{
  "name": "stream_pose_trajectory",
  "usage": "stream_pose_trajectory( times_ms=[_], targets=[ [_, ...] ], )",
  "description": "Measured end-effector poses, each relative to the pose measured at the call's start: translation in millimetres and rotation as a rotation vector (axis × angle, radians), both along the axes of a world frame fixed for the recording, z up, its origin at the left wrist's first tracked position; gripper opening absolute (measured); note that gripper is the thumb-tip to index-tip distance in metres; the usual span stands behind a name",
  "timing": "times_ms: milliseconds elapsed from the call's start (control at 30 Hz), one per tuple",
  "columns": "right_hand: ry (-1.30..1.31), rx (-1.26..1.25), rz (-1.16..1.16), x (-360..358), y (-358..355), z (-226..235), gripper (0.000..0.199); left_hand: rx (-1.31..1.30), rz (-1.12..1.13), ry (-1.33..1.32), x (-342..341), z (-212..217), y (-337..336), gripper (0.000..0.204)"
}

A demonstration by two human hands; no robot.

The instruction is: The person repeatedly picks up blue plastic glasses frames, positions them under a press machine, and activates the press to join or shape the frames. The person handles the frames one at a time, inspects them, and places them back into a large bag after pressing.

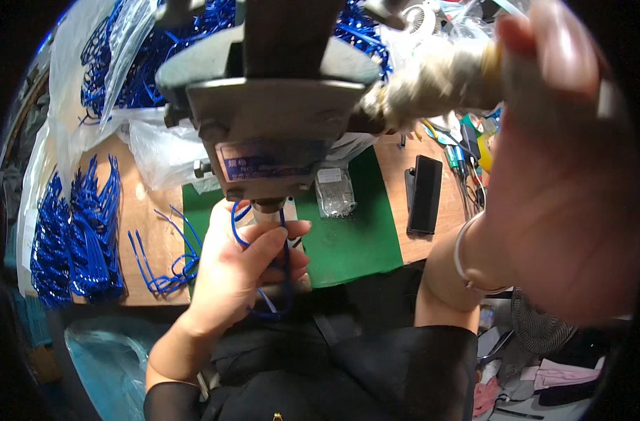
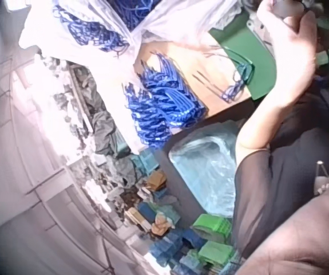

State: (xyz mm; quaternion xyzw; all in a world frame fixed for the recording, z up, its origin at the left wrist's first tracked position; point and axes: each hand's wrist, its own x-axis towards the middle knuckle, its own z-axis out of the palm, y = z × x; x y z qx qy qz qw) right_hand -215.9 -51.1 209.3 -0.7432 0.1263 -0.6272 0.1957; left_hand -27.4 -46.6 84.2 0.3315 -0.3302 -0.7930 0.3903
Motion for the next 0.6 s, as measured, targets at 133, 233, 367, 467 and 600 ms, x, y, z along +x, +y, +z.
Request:
stream_pose_trajectory(
  times_ms=[133, 233, 367, 467, 600],
  targets=[
    [0.081, 0.003, 0.1, 0, 10, -13, 0.03, -0.04, 0.076, 0.039, -15, -8, 8, 0.041],
    [0.142, -0.004, 0.149, 0, 22, -14, 0.036, -0.147, 0.11, 0.008, -22, -7, 8, 0.042],
    [0.179, -0.119, 0.016, 5, 32, -41, 0.037, -0.24, 0.175, -0.035, -20, -14, 8, 0.043],
    [0.269, -0.027, 0.084, -3, 36, -25, 0.036, -0.209, 0.126, -0.008, -22, -8, 6, 0.043],
    [-0.14, 0.077, -0.053, 13, 25, 6, 0.057, -0.16, 0.062, 0.04, -11, -13, -1, 0.044]
  ],
)
